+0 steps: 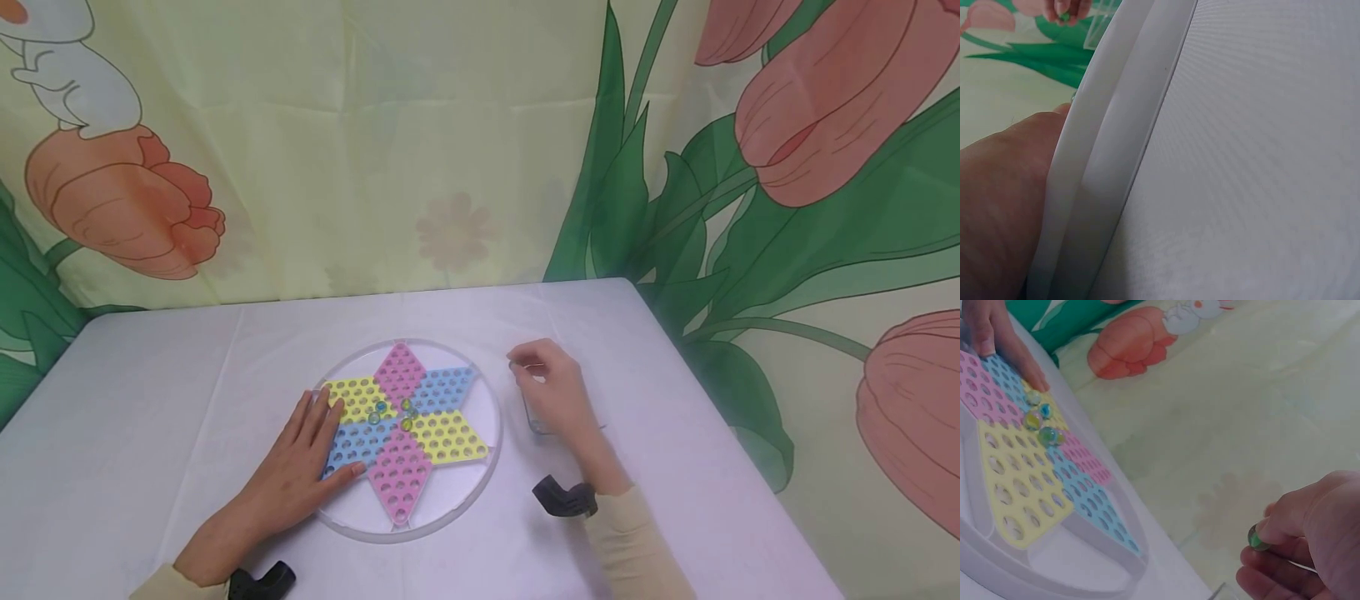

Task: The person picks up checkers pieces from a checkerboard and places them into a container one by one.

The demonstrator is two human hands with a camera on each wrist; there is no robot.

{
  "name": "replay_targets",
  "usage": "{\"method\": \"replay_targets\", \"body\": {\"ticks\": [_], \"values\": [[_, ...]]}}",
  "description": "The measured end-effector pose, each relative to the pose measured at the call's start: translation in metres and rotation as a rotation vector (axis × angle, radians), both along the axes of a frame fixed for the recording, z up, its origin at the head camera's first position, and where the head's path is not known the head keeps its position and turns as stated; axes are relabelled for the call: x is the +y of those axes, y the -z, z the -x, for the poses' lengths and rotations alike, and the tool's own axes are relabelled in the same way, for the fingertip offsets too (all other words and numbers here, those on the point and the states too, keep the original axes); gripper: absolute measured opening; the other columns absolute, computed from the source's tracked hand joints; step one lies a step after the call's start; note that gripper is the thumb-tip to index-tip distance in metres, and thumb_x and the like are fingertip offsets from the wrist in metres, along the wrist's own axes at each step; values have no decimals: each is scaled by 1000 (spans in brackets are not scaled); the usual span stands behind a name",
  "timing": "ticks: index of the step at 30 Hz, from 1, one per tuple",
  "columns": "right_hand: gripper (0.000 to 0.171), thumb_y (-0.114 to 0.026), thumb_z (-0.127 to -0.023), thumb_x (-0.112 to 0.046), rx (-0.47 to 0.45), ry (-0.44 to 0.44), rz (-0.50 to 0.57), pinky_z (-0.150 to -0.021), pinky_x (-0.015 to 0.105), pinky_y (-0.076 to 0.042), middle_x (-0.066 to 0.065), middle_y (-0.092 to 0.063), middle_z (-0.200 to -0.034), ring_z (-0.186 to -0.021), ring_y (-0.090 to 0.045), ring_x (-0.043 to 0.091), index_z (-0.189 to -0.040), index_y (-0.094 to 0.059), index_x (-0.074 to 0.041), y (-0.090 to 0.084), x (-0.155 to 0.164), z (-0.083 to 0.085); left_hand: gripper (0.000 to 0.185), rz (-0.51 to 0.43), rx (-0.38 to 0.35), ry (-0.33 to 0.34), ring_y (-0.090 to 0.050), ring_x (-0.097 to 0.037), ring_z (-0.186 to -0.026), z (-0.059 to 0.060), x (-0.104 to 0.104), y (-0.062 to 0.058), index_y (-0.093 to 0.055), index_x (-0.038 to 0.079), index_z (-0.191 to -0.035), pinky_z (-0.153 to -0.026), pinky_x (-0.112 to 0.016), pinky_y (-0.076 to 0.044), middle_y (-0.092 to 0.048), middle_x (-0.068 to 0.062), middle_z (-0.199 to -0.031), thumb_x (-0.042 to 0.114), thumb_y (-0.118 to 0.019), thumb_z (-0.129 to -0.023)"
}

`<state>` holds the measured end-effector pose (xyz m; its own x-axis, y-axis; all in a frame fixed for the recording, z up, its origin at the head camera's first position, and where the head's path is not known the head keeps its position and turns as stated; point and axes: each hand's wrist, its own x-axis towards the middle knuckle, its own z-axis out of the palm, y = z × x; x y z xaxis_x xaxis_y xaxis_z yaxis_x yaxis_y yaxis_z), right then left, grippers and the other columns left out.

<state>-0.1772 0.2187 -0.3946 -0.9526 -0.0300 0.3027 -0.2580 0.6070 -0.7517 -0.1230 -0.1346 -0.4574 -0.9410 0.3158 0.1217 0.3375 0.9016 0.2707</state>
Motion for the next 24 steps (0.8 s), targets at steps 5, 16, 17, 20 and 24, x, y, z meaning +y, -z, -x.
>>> {"method": "replay_targets", "body": {"ticks": [5,16,17,20,24], "values": [[16,-63,-96,-9,-17,46,-22,-89,12,-51,4,-67,-114,-106,-65,18,-111,-68,-11,-1,8,2,96,-2,-2,2,-7,-43,-153,0,0,0,-25,-1,-155,-121,-57,-19,-12,-25,-164,63,-57,-90],[17,-62,-96,-8,-57,92,-73,-95,41,-56,8,-66,-115,-105,-64,22,-112,-67,-9,6,15,8,96,3,-8,1,-5,-43,-153,0,-1,-1,-24,0,-155,-122,-57,-17,-10,-24,-165,65,-54,-91],[17,-63,-96,-8,-58,96,-78,-94,40,-56,8,-67,-114,-104,-64,22,-112,-67,-9,6,16,8,96,1,-5,3,-5,-43,-153,0,-2,-1,-24,0,-155,-122,-57,-17,-10,-24,-165,64,-54,-91],[16,-64,-95,-9,-81,105,-88,-90,34,-57,8,-67,-112,-101,-63,22,-111,-68,-9,8,17,7,95,-8,6,14,-6,-44,-153,0,-2,-1,-25,-1,-155,-121,-57,-17,-12,-25,-164,62,-56,-91],[16,-64,-95,-9,-125,95,-103,-87,30,-55,9,-67,-111,-99,-62,21,-111,-68,-9,12,19,7,94,-18,22,27,-7,-45,-152,-1,-2,-1,-26,-2,-154,-121,-57,-18,-13,-26,-164,60,-58,-91]]}}
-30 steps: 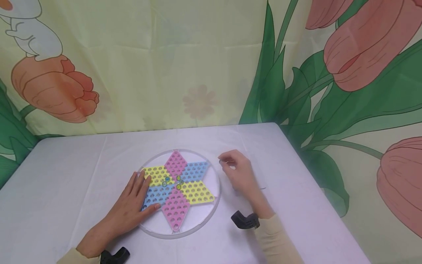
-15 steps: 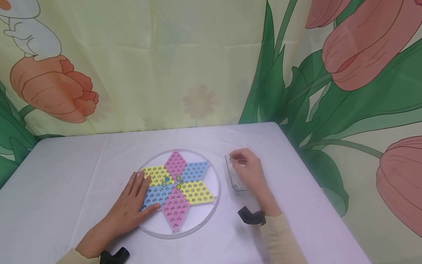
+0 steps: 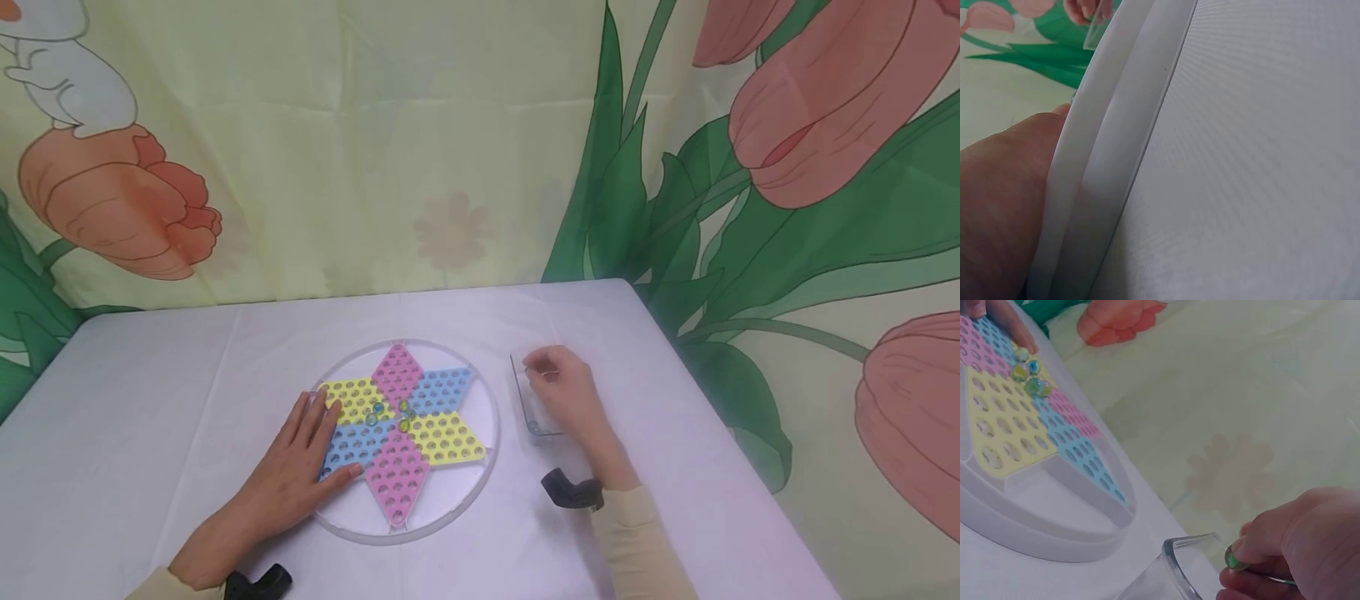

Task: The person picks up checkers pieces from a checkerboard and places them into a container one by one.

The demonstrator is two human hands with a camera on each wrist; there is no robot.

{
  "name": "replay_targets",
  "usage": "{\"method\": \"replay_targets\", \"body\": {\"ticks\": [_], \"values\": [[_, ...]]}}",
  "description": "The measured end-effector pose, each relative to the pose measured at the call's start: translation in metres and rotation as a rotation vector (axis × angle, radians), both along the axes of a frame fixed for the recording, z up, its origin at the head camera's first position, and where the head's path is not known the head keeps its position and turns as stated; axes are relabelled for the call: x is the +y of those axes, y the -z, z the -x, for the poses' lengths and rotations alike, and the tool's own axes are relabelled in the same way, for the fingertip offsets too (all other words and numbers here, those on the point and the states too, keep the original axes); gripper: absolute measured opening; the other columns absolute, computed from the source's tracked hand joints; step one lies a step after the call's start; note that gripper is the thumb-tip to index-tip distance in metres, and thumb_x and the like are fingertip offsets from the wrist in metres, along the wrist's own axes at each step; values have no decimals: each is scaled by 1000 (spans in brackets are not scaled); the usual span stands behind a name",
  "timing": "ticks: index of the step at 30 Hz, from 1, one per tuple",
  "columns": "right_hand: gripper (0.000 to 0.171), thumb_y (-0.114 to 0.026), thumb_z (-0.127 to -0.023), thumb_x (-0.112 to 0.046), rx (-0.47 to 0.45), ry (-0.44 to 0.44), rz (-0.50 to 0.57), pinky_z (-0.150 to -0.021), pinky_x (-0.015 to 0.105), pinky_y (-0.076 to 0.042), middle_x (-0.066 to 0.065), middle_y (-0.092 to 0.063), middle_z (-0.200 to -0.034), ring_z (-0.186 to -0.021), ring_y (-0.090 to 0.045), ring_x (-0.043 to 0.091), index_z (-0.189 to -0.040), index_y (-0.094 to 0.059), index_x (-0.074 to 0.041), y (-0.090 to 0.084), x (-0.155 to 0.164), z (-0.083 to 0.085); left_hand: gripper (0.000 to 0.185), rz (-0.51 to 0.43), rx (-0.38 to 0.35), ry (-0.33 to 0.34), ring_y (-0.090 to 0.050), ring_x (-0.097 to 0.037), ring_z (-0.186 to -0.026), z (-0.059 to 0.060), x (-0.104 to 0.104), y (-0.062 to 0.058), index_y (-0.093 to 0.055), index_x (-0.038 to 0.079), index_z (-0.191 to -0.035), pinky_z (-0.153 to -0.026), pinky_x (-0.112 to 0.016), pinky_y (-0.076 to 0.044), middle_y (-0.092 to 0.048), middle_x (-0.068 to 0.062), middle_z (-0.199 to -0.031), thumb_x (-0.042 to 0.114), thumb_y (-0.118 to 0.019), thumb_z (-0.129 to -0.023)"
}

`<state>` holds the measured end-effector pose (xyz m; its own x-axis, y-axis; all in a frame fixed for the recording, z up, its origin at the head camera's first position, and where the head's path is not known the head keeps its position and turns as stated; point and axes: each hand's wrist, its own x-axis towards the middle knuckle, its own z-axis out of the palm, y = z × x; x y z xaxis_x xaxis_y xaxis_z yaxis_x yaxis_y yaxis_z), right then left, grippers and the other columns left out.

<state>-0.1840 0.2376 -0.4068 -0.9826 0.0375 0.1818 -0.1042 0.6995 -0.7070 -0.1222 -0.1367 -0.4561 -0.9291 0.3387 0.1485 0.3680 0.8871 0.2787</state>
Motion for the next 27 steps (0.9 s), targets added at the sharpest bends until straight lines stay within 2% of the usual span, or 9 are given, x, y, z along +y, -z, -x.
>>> {"method": "replay_targets", "body": {"ticks": [7,17,27], "values": [[15,-63,-94,-7,-46,-20,-34,-91,44,-57,11,-67,-111,-100,-63,25,-108,-69,-8,4,1,0,93,4,27,6,-9,-46,-152,0,0,2,-27,-3,-154,-121,-57,-18,-15,-27,-163,59,-58,-91],[15,-62,-94,-7,-130,2,-97,-88,42,-57,12,-70,-107,-98,-64,25,-108,-69,-7,5,1,1,93,-3,25,3,-9,-45,-152,-1,1,1,-28,-3,-154,-121,-57,-19,-16,-26,-163,59,-58,-91],[15,-60,-91,-3,-191,-23,-181,-83,38,-58,9,-69,-99,-87,-59,21,-102,-69,-6,10,-1,3,93,1,9,-8,-9,-44,-152,-1,1,1,-28,-2,-154,-121,-57,-19,-15,-25,-164,62,-56,-92]]}}
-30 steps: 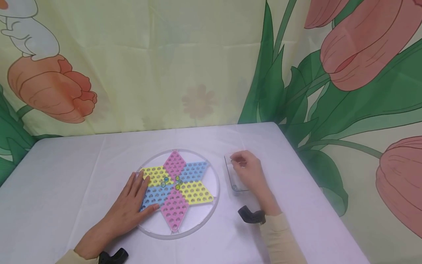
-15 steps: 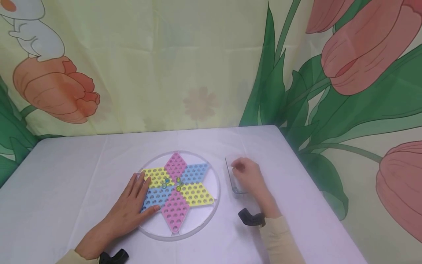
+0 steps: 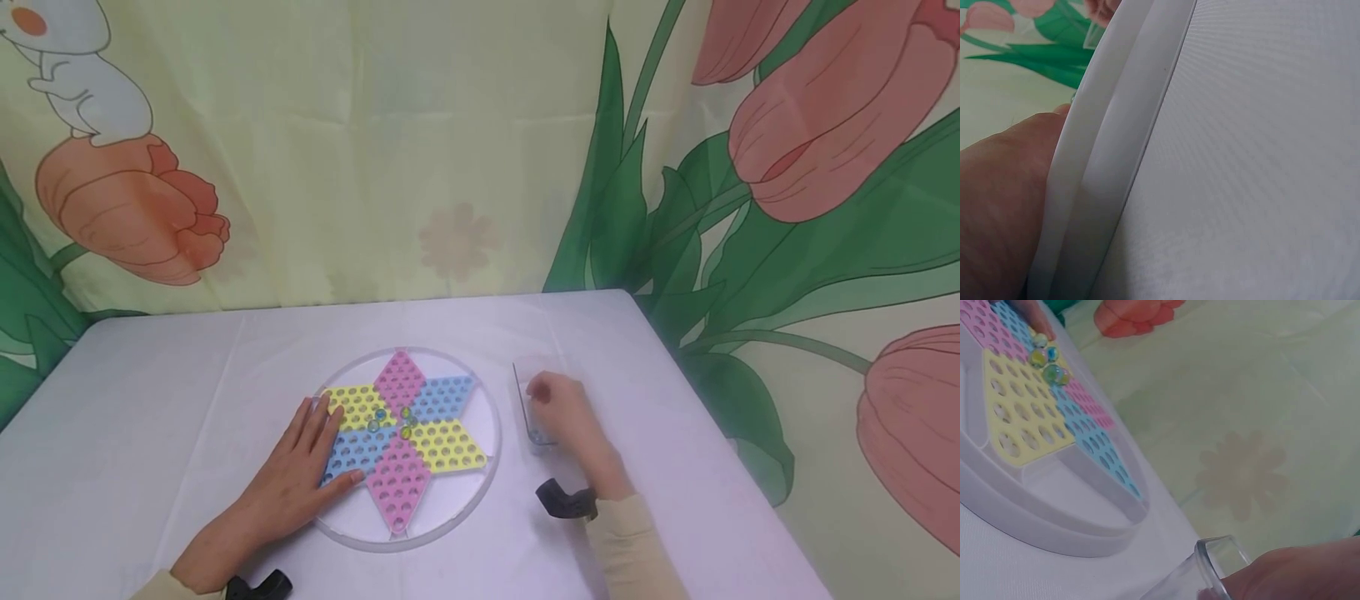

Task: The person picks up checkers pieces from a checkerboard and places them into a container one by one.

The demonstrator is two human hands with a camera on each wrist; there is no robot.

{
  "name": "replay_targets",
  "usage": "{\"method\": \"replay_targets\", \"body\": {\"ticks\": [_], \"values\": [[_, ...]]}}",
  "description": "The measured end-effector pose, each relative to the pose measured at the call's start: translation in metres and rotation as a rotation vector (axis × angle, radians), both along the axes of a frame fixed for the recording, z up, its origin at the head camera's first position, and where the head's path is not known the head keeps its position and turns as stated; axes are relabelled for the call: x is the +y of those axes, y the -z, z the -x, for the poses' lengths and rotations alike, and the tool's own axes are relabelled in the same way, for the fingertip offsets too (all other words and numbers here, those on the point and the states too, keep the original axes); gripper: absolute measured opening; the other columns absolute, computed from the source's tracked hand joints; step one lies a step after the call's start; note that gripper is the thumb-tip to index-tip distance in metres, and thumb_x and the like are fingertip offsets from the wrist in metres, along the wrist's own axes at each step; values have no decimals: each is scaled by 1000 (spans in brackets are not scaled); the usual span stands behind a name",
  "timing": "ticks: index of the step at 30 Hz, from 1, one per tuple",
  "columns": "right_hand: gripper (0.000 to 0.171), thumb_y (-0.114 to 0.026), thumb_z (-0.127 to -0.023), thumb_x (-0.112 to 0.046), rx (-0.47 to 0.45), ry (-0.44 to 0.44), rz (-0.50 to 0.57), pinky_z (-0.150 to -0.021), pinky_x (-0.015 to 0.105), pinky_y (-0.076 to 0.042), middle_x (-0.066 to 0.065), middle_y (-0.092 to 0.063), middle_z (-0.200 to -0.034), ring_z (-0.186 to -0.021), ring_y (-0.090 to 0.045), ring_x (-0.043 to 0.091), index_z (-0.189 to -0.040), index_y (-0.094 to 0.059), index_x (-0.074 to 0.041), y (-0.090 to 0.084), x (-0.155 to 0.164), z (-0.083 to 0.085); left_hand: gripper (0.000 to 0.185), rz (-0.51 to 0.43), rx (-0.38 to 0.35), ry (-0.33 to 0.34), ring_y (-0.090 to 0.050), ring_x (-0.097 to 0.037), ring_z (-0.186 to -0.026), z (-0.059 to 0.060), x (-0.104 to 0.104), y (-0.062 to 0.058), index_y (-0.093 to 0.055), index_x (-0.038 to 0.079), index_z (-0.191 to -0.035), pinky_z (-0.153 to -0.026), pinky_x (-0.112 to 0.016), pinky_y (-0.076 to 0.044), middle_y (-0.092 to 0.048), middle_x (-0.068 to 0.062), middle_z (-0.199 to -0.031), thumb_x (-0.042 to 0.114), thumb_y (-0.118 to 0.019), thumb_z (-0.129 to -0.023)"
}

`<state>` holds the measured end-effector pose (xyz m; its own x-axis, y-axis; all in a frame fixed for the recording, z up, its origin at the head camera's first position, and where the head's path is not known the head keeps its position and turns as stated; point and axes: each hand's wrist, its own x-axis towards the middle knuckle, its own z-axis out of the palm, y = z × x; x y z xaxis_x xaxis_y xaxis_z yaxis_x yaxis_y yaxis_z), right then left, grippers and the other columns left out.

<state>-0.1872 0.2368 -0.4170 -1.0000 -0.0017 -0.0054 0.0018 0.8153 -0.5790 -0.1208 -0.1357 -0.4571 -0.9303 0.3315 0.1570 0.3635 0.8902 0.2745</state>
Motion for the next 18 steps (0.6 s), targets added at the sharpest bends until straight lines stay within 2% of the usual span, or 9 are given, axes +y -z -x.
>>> {"method": "replay_targets", "body": {"ticks": [7,13,18], "values": [[15,-59,-87,5,-1,-19,-25,-78,36,-56,10,-67,-91,-82,-57,21,-97,-67,-2,-1,-4,0,94,-3,8,-4,-9,-44,-152,0,-1,1,-29,-2,-154,-120,-58,-20,-16,-25,-164,62,-57,-91],[15,-61,-87,5,-3,-7,-40,-78,35,-56,10,-67,-91,-82,-57,20,-97,-67,-3,-5,-7,-1,95,-11,4,-9,-8,-44,-152,0,-1,2,-28,-1,-154,-120,-58,-20,-15,-24,-164,63,-57,-90],[14,-62,-89,1,54,16,-65,-76,36,-58,12,-69,-95,-83,-59,22,-101,-69,-3,-11,-10,-3,94,-20,11,-4,-9,-45,-152,0,0,1,-29,-2,-153,-120,-58,-21,-16,-25,-163,62,-58,-91]]}}
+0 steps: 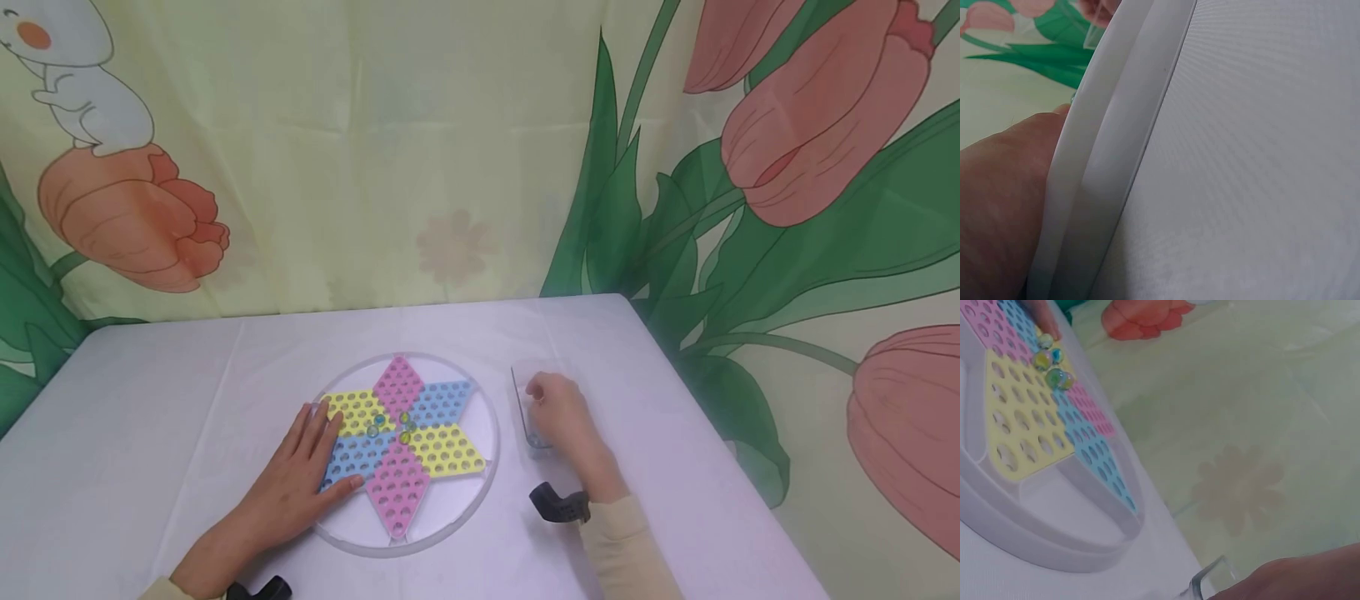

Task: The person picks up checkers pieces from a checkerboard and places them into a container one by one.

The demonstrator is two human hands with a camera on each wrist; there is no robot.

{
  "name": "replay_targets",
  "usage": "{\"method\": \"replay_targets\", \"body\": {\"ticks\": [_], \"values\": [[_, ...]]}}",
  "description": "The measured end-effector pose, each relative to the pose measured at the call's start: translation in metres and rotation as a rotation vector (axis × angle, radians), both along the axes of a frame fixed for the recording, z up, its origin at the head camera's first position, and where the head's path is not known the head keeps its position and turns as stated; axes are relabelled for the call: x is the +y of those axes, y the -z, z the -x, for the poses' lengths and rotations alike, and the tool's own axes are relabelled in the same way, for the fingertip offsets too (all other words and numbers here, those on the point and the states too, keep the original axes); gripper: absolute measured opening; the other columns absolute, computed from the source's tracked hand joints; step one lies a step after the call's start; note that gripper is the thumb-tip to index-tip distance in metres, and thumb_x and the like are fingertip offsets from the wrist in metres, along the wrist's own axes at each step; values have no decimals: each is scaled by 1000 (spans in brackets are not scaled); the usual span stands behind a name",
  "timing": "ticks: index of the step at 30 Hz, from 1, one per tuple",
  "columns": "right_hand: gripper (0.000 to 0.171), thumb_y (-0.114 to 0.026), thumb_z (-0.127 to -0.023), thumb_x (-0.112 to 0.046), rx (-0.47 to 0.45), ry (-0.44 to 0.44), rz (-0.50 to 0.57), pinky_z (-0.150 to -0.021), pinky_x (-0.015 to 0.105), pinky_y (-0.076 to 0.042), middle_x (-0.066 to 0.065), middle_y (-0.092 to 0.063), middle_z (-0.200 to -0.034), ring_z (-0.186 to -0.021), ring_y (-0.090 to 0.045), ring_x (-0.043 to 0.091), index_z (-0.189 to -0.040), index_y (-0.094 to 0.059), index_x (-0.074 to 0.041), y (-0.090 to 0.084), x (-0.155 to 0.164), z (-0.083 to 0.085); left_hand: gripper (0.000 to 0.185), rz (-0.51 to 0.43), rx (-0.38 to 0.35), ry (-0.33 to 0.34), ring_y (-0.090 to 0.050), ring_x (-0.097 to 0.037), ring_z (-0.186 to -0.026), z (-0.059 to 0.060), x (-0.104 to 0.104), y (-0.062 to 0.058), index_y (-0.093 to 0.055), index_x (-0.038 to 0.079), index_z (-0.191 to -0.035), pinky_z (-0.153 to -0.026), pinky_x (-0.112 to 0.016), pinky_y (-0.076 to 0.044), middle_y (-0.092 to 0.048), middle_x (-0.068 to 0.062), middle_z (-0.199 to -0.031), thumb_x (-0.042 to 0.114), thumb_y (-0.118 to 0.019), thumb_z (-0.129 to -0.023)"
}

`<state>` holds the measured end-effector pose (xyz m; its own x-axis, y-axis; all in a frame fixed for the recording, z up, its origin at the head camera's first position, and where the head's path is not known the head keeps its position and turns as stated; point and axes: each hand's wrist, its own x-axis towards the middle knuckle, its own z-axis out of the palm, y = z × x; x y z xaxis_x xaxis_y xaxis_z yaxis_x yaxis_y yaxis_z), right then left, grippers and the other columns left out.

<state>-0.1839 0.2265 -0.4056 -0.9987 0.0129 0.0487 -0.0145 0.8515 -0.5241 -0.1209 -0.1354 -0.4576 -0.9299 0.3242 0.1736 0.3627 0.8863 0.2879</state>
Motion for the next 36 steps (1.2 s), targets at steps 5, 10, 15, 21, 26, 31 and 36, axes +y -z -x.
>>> {"method": "replay_targets", "body": {"ticks": [5,10,15,21,26,31,36], "values": [[15,-63,-90,-1,108,-17,2,-77,37,-59,12,-69,-97,-86,-61,22,-103,-70,-3,-7,-9,-3,94,1,3,3,-10,-45,-152,-1,-1,0,-29,-2,-154,-119,-59,-22,-16,-25,-164,63,-57,-91],[16,-66,-91,-3,197,-119,67,-78,35,-59,9,-70,-100,-88,-62,20,-106,-71,-4,-14,-24,-3,95,1,-28,-5,-8,-45,-152,-2,-1,1,-28,-1,-154,-120,-59,-20,-15,-25,-164,63,-57,-90],[14,-67,-89,0,285,-188,131,-77,36,-59,7,-70,-98,-87,-63,18,-102,-71,-5,-19,-40,-2,95,5,-25,-6,-8,-44,-152,-3,-1,2,-28,-1,-154,-120,-59,-20,-15,-24,-164,65,-56,-90],[14,-67,-89,2,312,-317,202,-79,38,-59,7,-70,-98,-87,-65,17,-102,-70,-3,-20,-60,-1,95,4,-15,-11,-8,-44,-152,-1,-1,2,-28,0,-154,-119,-59,-20,-15,-23,-164,65,-55,-90],[15,-67,-88,5,340,-385,256,-78,34,-59,8,-70,-98,-87,-65,16,-101,-70,-2,-16,-71,-1,96,9,-19,-7,-8,-44,-152,0,0,2,-28,0,-154,-120,-59,-20,-15,-24,-164,65,-56,-90],[13,-66,-90,2,307,-425,285,-79,28,-58,7,-70,-99,-89,-65,15,-102,-69,-3,-10,-82,0,96,14,-7,-3,-9,-44,-152,0,0,2,-28,-1,-154,-119,-59,-22,-15,-24,-164,64,-57,-90],[14,-65,-92,-1,241,-461,286,-81,26,-57,9,-70,-102,-90,-65,14,-105,-68,-5,0,-92,1,96,22,-41,-11,-6,-43,-153,1,-1,0,-27,0,-155,-120,-58,-19,-12,-23,-165,64,-57,-90]]}}
